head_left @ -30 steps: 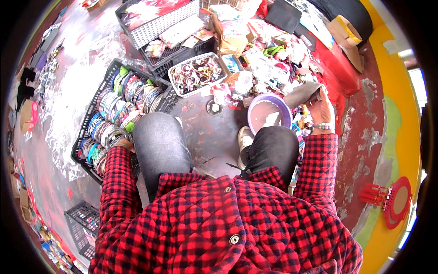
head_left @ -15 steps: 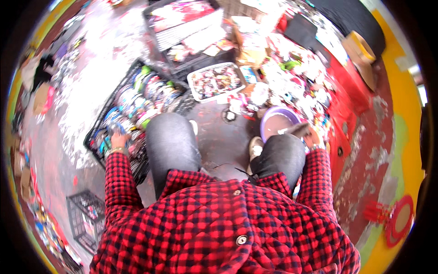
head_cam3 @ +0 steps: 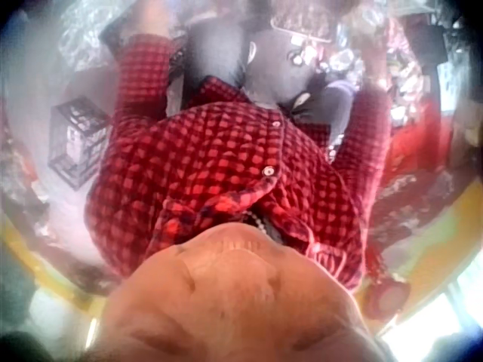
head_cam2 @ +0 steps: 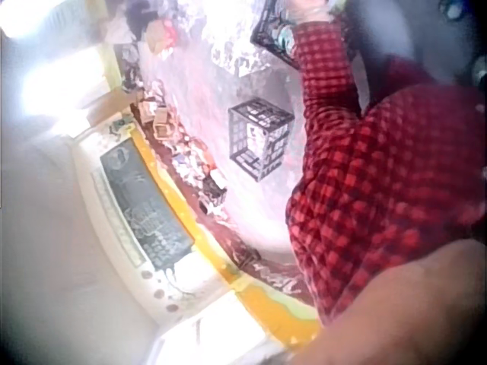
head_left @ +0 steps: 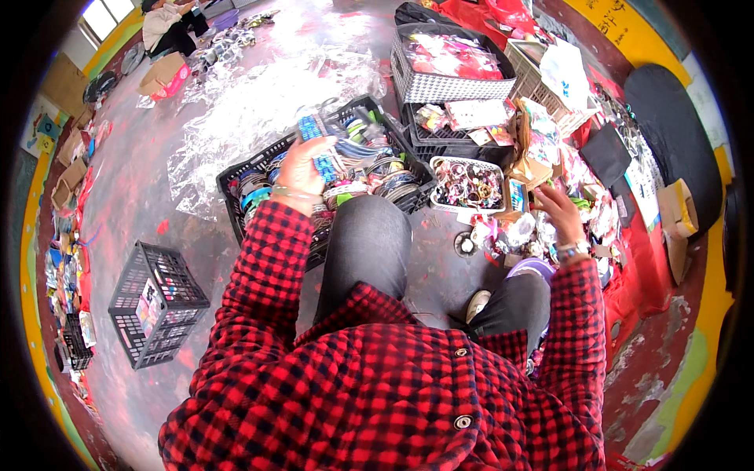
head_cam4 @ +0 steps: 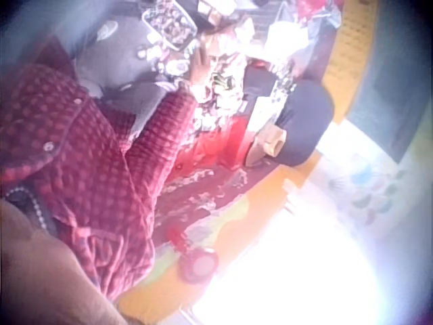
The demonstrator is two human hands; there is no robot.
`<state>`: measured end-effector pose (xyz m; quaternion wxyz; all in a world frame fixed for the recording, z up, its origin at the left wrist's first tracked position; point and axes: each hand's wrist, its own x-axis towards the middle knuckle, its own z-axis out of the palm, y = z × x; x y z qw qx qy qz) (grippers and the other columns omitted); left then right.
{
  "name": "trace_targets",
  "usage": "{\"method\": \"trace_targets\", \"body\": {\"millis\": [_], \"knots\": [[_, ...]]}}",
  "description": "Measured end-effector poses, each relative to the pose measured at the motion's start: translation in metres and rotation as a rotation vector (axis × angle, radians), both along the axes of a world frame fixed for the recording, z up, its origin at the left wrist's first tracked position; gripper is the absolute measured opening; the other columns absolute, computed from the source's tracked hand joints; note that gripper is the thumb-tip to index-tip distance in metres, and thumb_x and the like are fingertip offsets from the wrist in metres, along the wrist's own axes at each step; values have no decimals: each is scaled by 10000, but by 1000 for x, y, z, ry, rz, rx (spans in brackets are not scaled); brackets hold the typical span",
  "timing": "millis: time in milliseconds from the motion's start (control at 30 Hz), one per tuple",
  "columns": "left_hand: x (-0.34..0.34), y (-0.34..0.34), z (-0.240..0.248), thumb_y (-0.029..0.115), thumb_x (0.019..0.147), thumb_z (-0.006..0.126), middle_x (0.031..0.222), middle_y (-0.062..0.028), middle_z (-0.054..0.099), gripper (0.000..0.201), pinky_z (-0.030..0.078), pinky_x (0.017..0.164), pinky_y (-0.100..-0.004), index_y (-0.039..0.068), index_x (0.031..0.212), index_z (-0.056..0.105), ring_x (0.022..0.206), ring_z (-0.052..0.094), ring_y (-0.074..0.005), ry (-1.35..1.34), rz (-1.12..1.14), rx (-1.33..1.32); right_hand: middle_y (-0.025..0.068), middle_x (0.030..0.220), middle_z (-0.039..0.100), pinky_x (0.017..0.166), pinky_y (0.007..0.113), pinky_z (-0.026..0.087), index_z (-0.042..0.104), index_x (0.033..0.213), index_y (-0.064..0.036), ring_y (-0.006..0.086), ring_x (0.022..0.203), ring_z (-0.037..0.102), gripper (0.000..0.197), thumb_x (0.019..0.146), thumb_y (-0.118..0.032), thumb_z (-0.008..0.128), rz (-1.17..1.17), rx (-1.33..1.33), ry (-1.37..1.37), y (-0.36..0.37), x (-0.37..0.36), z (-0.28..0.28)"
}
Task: The person picks up several hair bands and hair ties from a container and wipes them by hand using a cloth.
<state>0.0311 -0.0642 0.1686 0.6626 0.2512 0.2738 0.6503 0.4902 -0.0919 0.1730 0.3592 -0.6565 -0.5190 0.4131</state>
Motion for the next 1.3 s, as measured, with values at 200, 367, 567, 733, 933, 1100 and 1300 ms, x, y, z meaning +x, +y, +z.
{"method": "trace_targets", "body": {"millis": [200, 367, 567, 733, 933, 1100, 1300], "knots": [[33, -9, 40, -12, 720, 604, 752, -65, 622, 130, 499, 631, -261, 20, 844, 585, 671, 612, -142, 44, -131, 6, 86, 1071, 563, 685, 256, 475, 435, 1212, -36, 113, 785, 569, 490, 762, -84, 623, 631, 345, -142, 17, -212, 63], [5, -16, 69, 35, 727, 605, 779, -119, 626, 152, 502, 618, -275, -42, 856, 584, 676, 619, -193, 169, -252, 76, 133, 783, 597, 628, 323, 449, 513, 1032, -53, 239, 684, 569, 321, 751, -157, 627, 579, 471, -274, 27, -270, 52], [-42, -31, 37, 35, 741, 599, 758, -118, 598, 180, 505, 618, -315, -42, 899, 563, 681, 595, -205, 186, 2, -38, 184, 743, 593, 649, 394, 437, 512, 979, -72, 373, 729, 571, 282, 782, -262, 579, 482, 438, -358, 50, -256, 31], [-67, -45, 21, 1, 745, 589, 714, -89, 579, 142, 490, 563, -294, -12, 885, 569, 625, 577, -183, 221, 349, -44, 152, 763, 566, 612, 358, 436, 495, 1035, -67, 287, 700, 544, 271, 812, -210, 553, 558, 223, -212, 53, -228, 9], [-104, -28, -42, -5, 668, 601, 588, -80, 582, 90, 431, 518, -266, -31, 752, 581, 548, 566, -155, 831, 224, -115, 61, 721, 549, 519, 240, 457, 494, 974, -17, 107, 557, 542, 210, 801, -113, 563, 551, 266, -313, 97, -217, -60], [-159, -4, -147, 281, 583, 730, 950, -272, 576, 646, 442, 810, -373, -116, 1017, 462, 922, 563, -363, 1736, 350, -495, 178, 840, 573, 697, 372, 434, 482, 1032, -49, 301, 794, 542, 301, 777, -198, 544, 648, 173, -345, 113, -231, -90], [-198, 6, -193, 299, 606, 738, 999, -258, 567, 596, 428, 842, -390, -52, 1019, 488, 964, 545, -369, 1901, 265, -716, -11, 808, 542, 627, 229, 453, 459, 1166, -115, 67, 687, 493, 337, 837, -69, 514, 894, 121, -162, 123, -273, -103]]}}
